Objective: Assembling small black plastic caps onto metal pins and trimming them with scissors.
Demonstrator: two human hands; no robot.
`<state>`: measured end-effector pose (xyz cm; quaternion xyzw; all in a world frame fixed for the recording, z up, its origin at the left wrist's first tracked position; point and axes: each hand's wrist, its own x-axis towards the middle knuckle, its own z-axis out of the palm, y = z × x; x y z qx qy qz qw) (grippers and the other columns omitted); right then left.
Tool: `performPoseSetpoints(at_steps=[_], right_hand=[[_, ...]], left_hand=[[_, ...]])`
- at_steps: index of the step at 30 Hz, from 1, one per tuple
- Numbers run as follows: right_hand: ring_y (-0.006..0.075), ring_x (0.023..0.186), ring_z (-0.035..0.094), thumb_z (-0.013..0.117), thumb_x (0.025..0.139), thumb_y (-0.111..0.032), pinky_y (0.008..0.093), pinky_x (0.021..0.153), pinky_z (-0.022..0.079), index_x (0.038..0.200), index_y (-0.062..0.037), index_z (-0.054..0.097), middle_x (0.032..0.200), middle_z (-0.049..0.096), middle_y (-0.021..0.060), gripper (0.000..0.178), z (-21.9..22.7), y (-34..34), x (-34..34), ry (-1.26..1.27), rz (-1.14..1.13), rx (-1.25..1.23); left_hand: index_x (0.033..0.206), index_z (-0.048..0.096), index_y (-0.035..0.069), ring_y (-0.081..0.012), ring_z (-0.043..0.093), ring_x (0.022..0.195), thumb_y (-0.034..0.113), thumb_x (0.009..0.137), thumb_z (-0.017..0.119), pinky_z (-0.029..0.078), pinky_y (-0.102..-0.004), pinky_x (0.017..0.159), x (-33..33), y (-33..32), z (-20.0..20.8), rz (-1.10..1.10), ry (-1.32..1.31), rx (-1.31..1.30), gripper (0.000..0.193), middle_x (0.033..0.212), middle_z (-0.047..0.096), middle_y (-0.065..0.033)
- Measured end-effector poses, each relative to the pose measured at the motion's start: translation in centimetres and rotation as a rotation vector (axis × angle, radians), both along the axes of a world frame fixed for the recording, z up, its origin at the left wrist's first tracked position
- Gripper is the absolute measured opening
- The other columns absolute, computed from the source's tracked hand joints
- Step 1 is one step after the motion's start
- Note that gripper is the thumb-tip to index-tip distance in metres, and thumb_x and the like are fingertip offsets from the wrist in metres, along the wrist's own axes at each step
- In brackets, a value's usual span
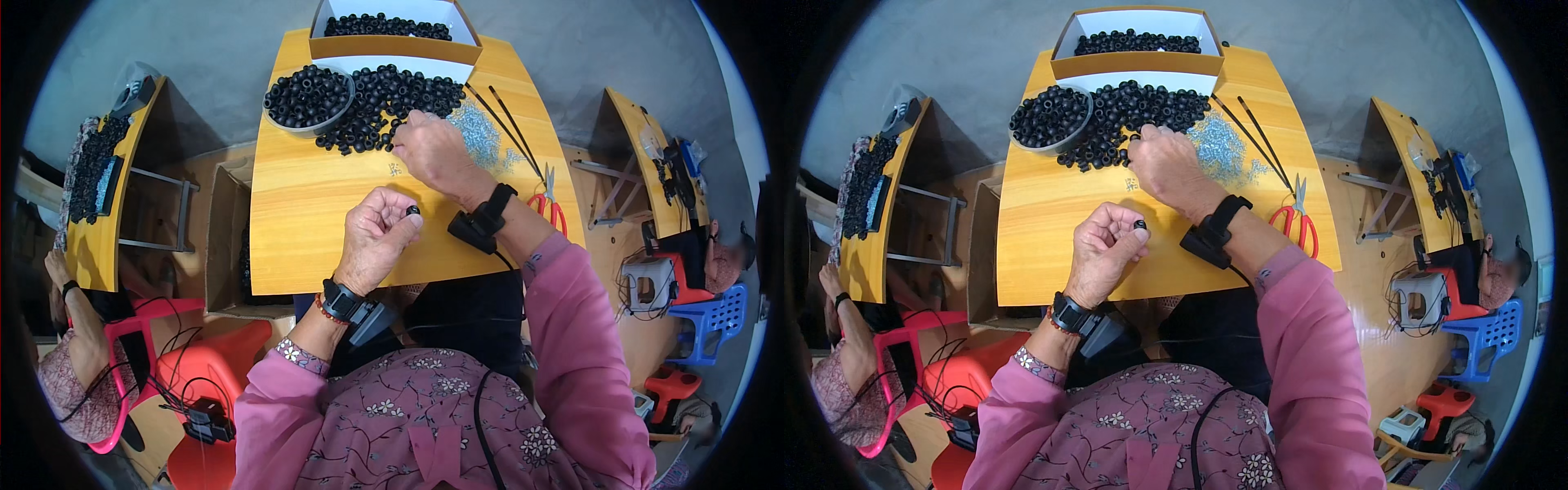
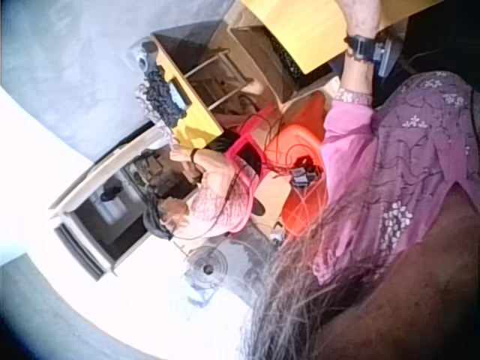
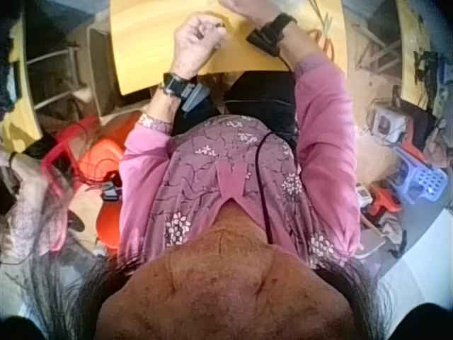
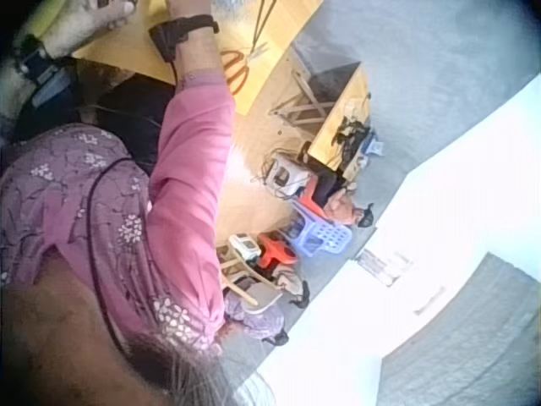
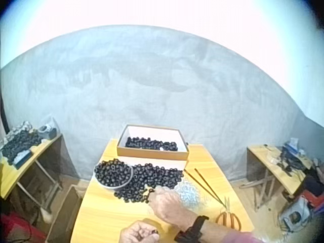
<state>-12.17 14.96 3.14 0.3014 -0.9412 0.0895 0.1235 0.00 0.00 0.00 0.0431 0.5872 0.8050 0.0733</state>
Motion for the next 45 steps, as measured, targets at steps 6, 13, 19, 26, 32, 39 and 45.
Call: performPoseSetpoints(at_steps=[6, 13, 19, 26, 32, 39, 45], right_hand=[[0.0160, 0.071, 0.063, 0.074, 0.084, -0.006, 0.0289, 0.065, 0.051, 0.090, -0.0019, 0.070, 0.086, 0.063, 0.0068, 0.009, 3.1, 2.1, 2.6, -0.125, 0.062, -0.767], [0.0063, 0.073, 0.061, 0.072, 0.092, -0.008, 0.0220, 0.067, 0.051, 0.102, 0.0008, 0.069, 0.085, 0.067, -0.0002, 0.014, 1.3, 6.6, 11.7, -0.843, -0.102, -1.111], [0.0069, 0.073, 0.063, 0.069, 0.095, -0.007, 0.0226, 0.068, 0.053, 0.113, 0.0032, 0.069, 0.087, 0.068, 0.0021, 0.021, -0.9, 6.8, 14.4, -0.858, -0.062, -1.170], [0.0100, 0.078, 0.067, 0.068, 0.096, -0.008, 0.0254, 0.069, 0.056, 0.111, 0.0043, 0.069, 0.096, 0.072, 0.0070, 0.020, 0.4, 6.5, 13.9, -0.843, -0.026, -1.295], [0.0127, 0.080, 0.068, 0.069, 0.096, -0.009, 0.0245, 0.069, 0.054, 0.110, 0.0025, 0.070, 0.093, 0.071, 0.0077, 0.018, -0.9, 6.2, 13.0, -0.926, -0.056, -1.373], [0.0124, 0.080, 0.068, 0.068, 0.097, -0.009, 0.0235, 0.070, 0.055, 0.111, 0.0022, 0.069, 0.093, 0.071, 0.0081, 0.018, -1.4, 5.7, 12.7, -1.051, -0.036, -1.453], [0.0125, 0.080, 0.069, 0.067, 0.097, -0.007, 0.0227, 0.069, 0.056, 0.113, 0.0014, 0.069, 0.094, 0.072, 0.0086, 0.018, -1.4, 5.7, 12.5, -1.083, -0.014, -1.506]], left_hand=[[0.105, 0.062, 0.004, -0.0069, 0.065, 0.070, 0.001, 0.093, 0.068, 0.052, -0.0205, 0.064, -0.4, -0.4, -1.2, 0.025, 0.089, 0.016, 0.013, 0.083, 0.068, -0.0003], [0.106, 0.062, 0.001, -0.0085, 0.065, 0.073, -0.001, 0.092, 0.069, 0.054, -0.0232, 0.067, -0.3, 0.0, -0.8, 0.000, 0.128, 0.017, 0.016, 0.089, 0.069, -0.0034], [0.106, 0.062, 0.000, -0.0098, 0.065, 0.075, -0.001, 0.091, 0.070, 0.055, -0.0241, 0.070, 0.3, 0.2, -1.0, -0.039, 0.167, -0.018, 0.017, 0.090, 0.069, -0.0047], [0.102, 0.062, 0.000, -0.0066, 0.062, 0.076, -0.005, 0.087, 0.073, 0.053, -0.0220, 0.072, 1.6, 1.2, 0.2, -0.073, 0.101, 0.016, 0.019, 0.087, 0.066, -0.0009], [0.100, 0.061, 0.002, -0.0043, 0.059, 0.073, -0.005, 0.087, 0.073, 0.050, -0.0193, 0.068, 1.5, 1.3, -0.9, -0.059, 0.109, -0.007, 0.019, 0.085, 0.065, 0.0011], [0.101, 0.058, 0.003, -0.0074, 0.064, 0.079, -0.005, 0.089, 0.072, 0.054, -0.0219, 0.073, 1.5, 1.1, -1.2, -0.086, 0.126, 0.037, 0.020, 0.091, 0.068, -0.0026], [0.100, 0.057, 0.002, -0.0089, 0.066, 0.082, -0.008, 0.089, 0.070, 0.054, -0.0213, 0.076, 1.6, 1.1, -0.7, -0.088, 0.068, 0.104, 0.020, 0.093, 0.067, -0.0037]])
